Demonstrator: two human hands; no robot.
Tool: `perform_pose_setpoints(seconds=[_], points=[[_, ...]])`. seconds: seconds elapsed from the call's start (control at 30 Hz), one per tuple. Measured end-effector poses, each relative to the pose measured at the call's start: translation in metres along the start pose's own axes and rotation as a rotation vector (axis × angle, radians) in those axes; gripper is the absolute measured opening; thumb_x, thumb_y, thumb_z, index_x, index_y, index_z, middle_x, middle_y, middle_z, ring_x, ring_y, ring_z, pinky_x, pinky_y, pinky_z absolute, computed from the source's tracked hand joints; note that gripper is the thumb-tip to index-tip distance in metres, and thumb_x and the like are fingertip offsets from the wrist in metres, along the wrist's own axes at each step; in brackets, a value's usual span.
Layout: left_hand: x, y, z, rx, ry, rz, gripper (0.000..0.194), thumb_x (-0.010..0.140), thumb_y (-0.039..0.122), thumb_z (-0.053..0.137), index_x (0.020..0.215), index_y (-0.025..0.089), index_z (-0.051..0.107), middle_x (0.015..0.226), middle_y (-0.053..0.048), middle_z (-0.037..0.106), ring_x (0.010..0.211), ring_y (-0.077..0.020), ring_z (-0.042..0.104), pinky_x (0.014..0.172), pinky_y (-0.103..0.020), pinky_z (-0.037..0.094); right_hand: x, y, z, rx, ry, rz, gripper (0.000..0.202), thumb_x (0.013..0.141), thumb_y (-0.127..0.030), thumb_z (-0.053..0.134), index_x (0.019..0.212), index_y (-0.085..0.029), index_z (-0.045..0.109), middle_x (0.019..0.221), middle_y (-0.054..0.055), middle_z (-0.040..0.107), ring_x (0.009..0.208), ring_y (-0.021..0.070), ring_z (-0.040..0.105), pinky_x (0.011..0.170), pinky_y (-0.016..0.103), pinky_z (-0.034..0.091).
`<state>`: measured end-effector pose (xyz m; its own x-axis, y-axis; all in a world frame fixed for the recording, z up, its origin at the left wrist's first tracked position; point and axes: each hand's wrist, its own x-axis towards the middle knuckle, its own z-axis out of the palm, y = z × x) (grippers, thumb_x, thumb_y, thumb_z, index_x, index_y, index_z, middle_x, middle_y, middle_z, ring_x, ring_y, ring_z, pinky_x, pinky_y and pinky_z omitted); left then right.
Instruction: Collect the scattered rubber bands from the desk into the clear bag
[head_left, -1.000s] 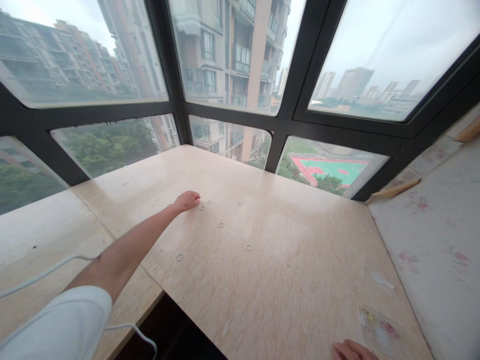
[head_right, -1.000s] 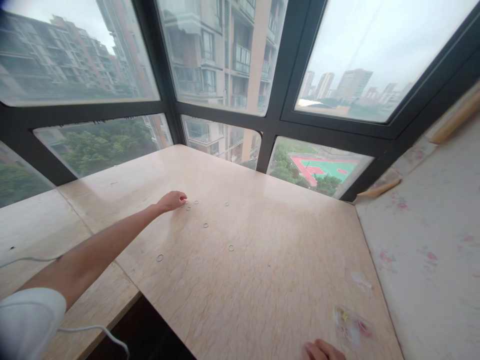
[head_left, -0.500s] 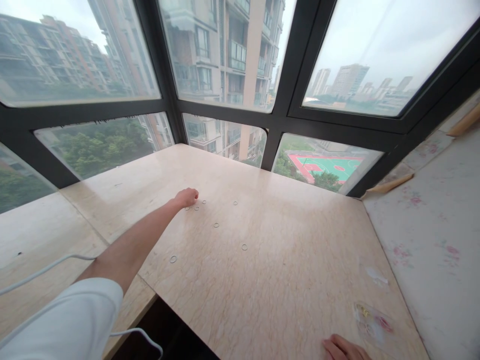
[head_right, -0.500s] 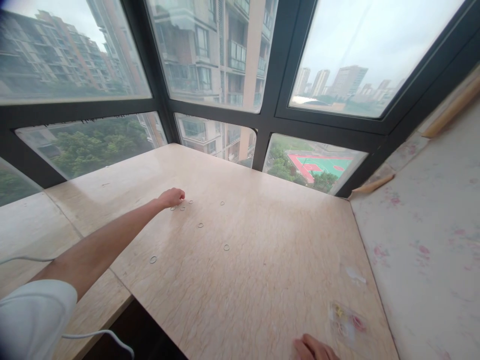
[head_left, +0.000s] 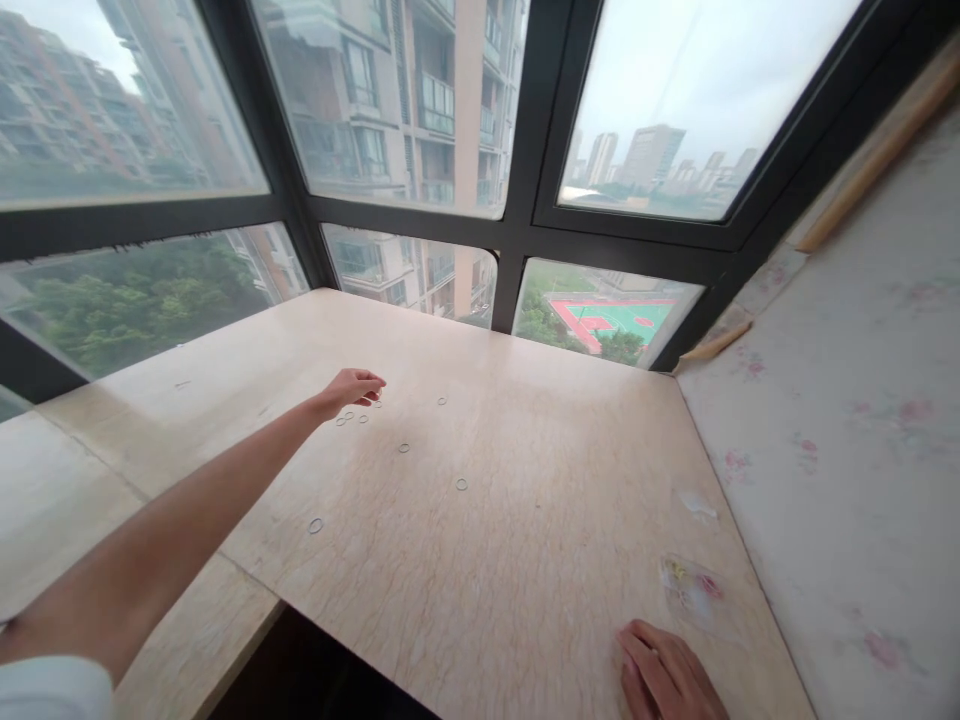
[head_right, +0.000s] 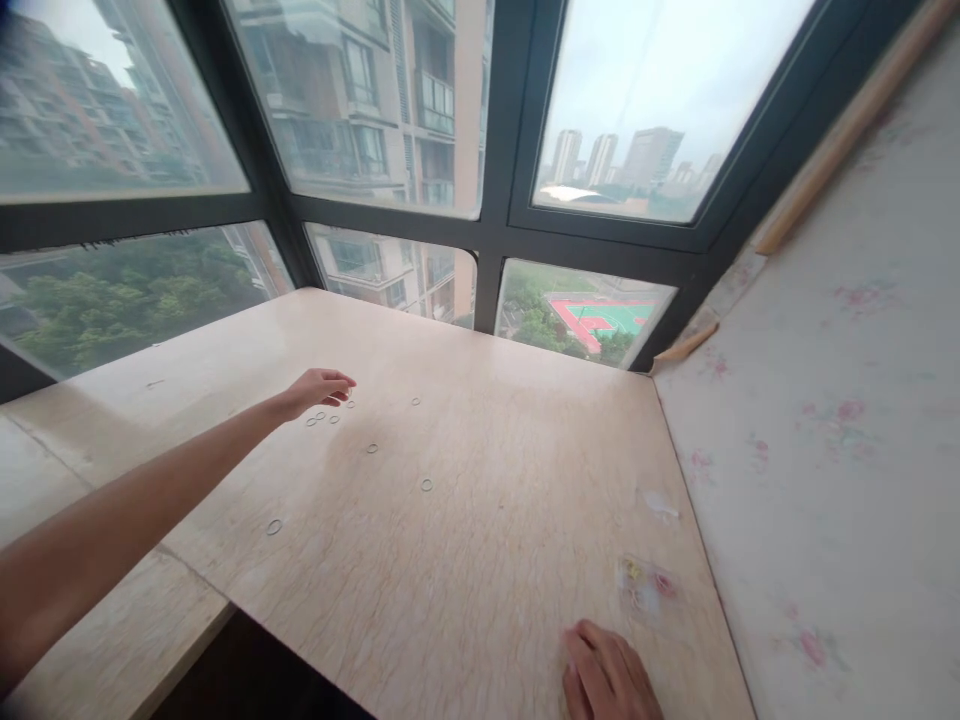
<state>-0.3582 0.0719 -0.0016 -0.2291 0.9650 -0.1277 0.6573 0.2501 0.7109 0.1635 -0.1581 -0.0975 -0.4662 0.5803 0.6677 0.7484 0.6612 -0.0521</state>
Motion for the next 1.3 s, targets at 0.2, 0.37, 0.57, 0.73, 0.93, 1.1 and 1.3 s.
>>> perform_pose_setpoints(seconds=[0.2,0.37,0.57,0.73,0.93,1.1,1.3], points=[[-0.027,0.052,0.05,-0.516,-0.264,-0.019,0.034,0.055,0.031,0.078,0.084,0.014,0.071,0.076,-0.007,0.069,0.069,-0.0169,0.064,0.061,-0.026,0.053,0.013,-0.019,-0.007,0.052,-0.177,0.243,0.022,0.092,-0.017,0.04,0.086,-0.018,0.062,0.088,0.008,0.064,0.08,0.0189,0.06,0.075,0.034,0.047],[-0.07,0.113,0.117,-0.488,-0.456,0.058,0.028,0.062,0.029,0.073,0.086,0.014,0.071,0.078,-0.006,0.069,0.068,-0.0152,0.063,0.057,-0.025,0.048,0.017,-0.025,-0.012,0.095,-0.275,0.341,0.019,0.091,-0.016,0.041,0.086,-0.018,0.059,0.089,0.008,0.061,0.082,0.0198,0.057,0.075,0.036,0.046],[-0.127,0.181,0.205,-0.482,-0.677,0.211,0.023,0.064,0.026,0.069,0.084,0.014,0.069,0.073,-0.005,0.067,0.063,-0.0125,0.06,0.051,-0.021,0.043,0.018,-0.025,-0.014,0.146,-0.267,0.404,0.017,0.091,-0.015,0.043,0.084,-0.018,0.059,0.088,0.007,0.059,0.083,0.0196,0.055,0.075,0.035,0.045],[-0.165,0.215,0.27,-0.464,-0.817,0.316,0.018,0.068,0.022,0.068,0.084,0.014,0.068,0.066,-0.002,0.065,0.056,-0.0094,0.056,0.048,-0.019,0.04,0.016,-0.023,-0.014,0.188,-0.28,0.442,0.014,0.089,-0.013,0.046,0.087,-0.019,0.059,0.091,0.007,0.059,0.086,0.0206,0.054,0.077,0.036,0.044],[-0.188,0.227,0.315,-0.306,-0.773,0.551,0.016,0.068,0.016,0.064,0.083,0.014,0.069,0.072,-0.004,0.068,0.059,-0.0113,0.059,0.051,-0.02,0.044,0.013,-0.021,-0.013,0.22,-0.251,0.474,0.013,0.087,-0.01,0.049,0.086,-0.019,0.059,0.094,0.006,0.06,0.087,0.0207,0.053,0.079,0.037,0.045],[-0.191,0.225,0.327,-0.214,-0.703,0.656,0.015,0.072,0.017,0.063,0.084,0.015,0.07,0.077,-0.005,0.071,0.057,-0.0113,0.06,0.053,-0.021,0.045,0.013,-0.02,-0.012,0.244,-0.23,0.492,0.014,0.086,-0.01,0.049,0.087,-0.019,0.06,0.094,0.006,0.06,0.088,0.021,0.053,0.079,0.037,0.046],[-0.193,0.221,0.318,-0.209,-0.659,0.622,0.012,0.075,0.018,0.061,0.084,0.017,0.069,0.077,-0.002,0.071,0.049,-0.0084,0.058,0.05,-0.019,0.042,0.013,-0.02,-0.013,0.235,-0.215,0.493,0.014,0.087,-0.011,0.049,0.087,-0.02,0.061,0.093,0.006,0.06,0.088,0.0204,0.055,0.079,0.037,0.047]])
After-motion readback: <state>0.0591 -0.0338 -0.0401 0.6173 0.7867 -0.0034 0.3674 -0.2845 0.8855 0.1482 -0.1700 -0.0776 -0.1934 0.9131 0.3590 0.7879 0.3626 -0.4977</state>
